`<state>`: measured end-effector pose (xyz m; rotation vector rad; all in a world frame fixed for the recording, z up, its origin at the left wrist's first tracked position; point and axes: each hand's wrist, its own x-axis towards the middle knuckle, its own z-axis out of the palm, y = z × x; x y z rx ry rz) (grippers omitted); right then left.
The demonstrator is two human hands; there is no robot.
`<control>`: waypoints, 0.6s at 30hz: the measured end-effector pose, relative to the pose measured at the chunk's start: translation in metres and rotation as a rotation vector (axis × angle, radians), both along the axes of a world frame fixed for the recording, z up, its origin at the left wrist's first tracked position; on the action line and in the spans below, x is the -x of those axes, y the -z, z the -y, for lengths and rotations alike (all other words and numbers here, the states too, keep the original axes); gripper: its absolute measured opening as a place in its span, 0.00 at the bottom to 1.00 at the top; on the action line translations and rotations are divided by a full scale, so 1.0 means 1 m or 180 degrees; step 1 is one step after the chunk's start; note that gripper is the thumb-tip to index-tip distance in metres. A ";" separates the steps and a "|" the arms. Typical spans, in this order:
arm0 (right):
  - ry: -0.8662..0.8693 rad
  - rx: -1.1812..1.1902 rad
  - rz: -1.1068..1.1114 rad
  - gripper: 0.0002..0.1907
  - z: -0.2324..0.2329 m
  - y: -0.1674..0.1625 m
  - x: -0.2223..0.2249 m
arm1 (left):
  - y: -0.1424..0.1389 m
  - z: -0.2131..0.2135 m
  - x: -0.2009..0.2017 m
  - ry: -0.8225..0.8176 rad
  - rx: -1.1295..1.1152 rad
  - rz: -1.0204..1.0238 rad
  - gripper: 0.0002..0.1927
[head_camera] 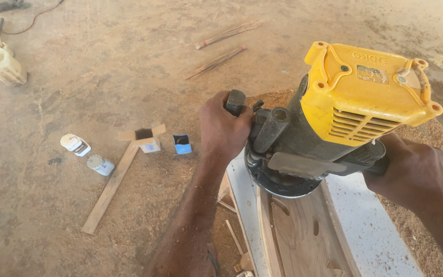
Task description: The person uses a yellow electric router to carve a decorative pattern into a piece of wood. They guide the tool along the wood surface, creating a recessed design while sawdust accumulates around the work area.
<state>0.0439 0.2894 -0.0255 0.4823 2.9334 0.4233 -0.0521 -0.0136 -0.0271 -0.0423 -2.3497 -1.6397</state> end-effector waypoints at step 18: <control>-0.0547 -0.0027 -0.0462 0.20 0.000 0.000 -0.005 | -0.006 0.009 -0.012 -0.0056 0.0008 -0.0060 0.09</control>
